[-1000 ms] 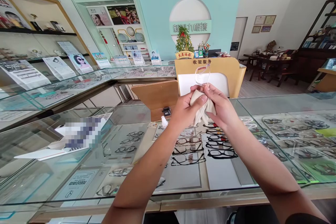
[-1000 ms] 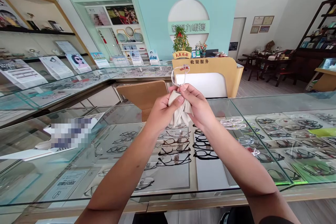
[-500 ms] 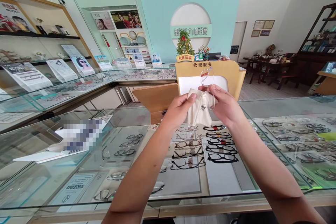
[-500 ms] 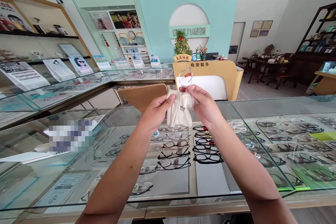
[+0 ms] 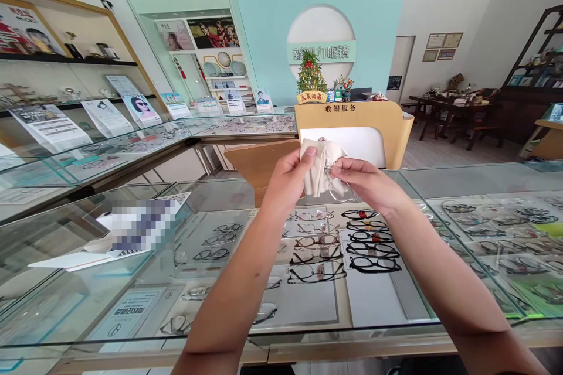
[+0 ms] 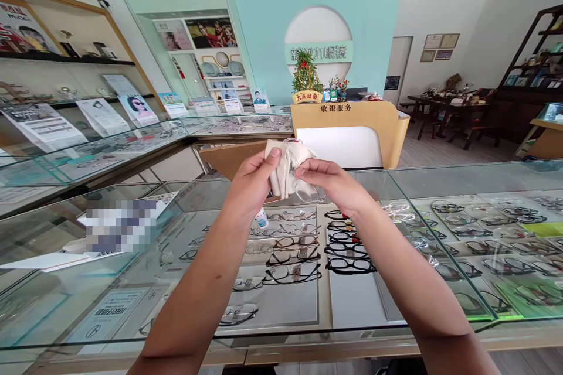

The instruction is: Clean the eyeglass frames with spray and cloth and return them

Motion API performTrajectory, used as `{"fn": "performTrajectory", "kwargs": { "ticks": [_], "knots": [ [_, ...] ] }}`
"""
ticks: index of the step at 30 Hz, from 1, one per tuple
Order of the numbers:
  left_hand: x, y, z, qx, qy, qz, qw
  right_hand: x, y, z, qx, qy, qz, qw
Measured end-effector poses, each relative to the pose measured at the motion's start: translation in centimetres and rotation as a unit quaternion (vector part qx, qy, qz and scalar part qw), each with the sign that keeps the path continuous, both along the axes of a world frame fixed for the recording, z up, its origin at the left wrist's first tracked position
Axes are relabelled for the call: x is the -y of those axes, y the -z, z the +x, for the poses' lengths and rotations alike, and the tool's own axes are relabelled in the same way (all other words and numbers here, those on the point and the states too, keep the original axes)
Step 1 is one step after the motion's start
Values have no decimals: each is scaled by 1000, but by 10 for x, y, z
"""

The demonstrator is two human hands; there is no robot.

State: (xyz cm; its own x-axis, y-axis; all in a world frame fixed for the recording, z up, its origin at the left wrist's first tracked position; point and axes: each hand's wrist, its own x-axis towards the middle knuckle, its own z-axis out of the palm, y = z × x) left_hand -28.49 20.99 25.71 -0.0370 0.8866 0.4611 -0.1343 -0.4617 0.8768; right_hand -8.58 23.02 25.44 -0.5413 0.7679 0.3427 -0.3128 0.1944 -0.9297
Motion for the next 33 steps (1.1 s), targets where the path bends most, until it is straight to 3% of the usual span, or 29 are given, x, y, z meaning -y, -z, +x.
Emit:
{"fn": "performTrajectory", "kwargs": {
  "ticks": [5,8,12,17,19,21,26,29,33],
  "knots": [
    [8,-12,-4,-37,91,-7,995,1,-4,4,-7,-9,-17,1000],
    [9,-13,-3,-46,96,11,994,4,-4,3,-13,-18,-27,999],
    [8,-4,8,-27,33,43,998,8,-2,-3,-34,-37,-48,998],
    [10,5,22,-18,-114,117,986,12,3,-8,-19,-75,-35,996],
    [11,4,18,-26,-129,118,984,12,2,-6,-14,-82,-30,996],
    [11,0,8,-52,-80,94,991,11,-1,-1,-15,-77,-27,997],
    [6,-10,-13,-101,112,21,988,5,-4,9,-17,-73,-38,996],
    [1,-6,-7,-60,115,11,992,1,1,6,-16,-80,-37,996],
    [-4,5,9,-31,44,60,997,1,7,3,-7,-88,-38,995]
  ]
}}
